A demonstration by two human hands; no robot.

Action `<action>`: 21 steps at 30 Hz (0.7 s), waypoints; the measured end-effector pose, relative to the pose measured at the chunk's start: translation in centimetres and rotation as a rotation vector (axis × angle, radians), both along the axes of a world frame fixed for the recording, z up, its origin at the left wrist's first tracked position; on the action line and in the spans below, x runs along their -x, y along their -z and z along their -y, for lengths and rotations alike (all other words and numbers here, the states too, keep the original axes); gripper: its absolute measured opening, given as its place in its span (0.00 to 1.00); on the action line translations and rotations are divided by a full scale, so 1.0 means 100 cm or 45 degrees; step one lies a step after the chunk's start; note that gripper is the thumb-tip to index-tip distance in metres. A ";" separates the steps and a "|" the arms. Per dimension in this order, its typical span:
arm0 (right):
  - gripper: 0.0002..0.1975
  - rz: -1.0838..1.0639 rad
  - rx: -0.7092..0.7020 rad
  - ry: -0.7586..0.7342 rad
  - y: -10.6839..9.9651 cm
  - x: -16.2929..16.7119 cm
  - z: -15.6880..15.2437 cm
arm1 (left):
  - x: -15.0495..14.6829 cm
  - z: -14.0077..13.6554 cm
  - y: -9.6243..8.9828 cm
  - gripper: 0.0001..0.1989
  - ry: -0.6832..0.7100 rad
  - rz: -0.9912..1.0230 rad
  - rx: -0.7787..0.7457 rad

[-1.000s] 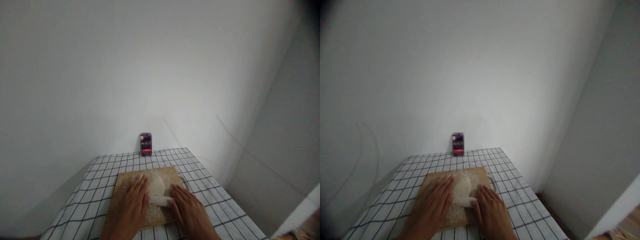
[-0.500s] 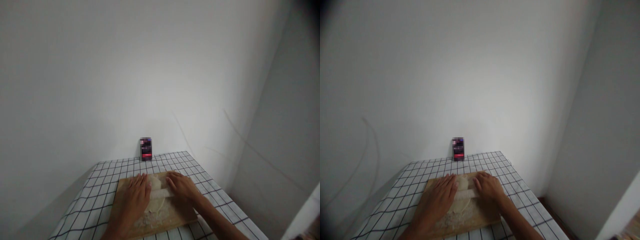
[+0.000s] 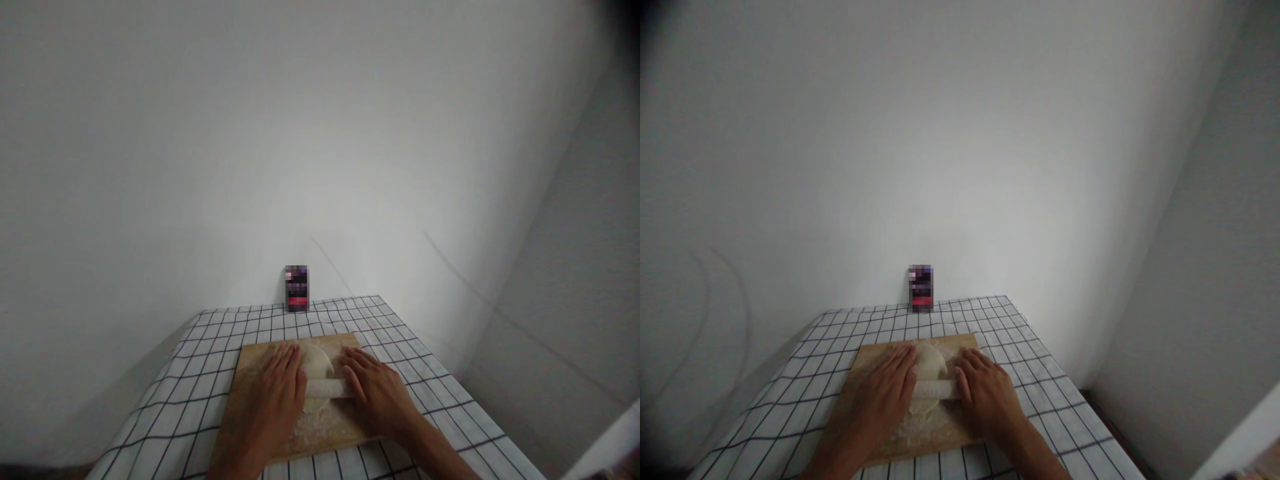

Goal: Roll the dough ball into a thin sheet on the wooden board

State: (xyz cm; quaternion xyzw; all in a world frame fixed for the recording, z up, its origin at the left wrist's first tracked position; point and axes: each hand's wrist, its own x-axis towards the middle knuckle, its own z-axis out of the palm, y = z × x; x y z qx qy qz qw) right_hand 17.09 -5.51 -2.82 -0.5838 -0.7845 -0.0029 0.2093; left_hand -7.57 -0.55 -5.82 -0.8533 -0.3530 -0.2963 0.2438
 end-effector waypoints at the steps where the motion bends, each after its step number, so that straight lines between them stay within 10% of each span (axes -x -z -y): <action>1: 0.23 -0.001 0.006 0.006 0.001 0.001 0.006 | 0.000 0.005 0.001 0.23 -0.008 0.011 0.005; 10: 0.22 -0.061 -0.031 -0.078 0.005 0.005 0.048 | 0.012 0.050 -0.005 0.27 -0.047 -0.038 0.099; 21: 0.27 0.008 0.156 -0.065 -0.025 -0.002 -0.047 | -0.010 -0.016 -0.012 0.22 -0.184 -0.014 0.307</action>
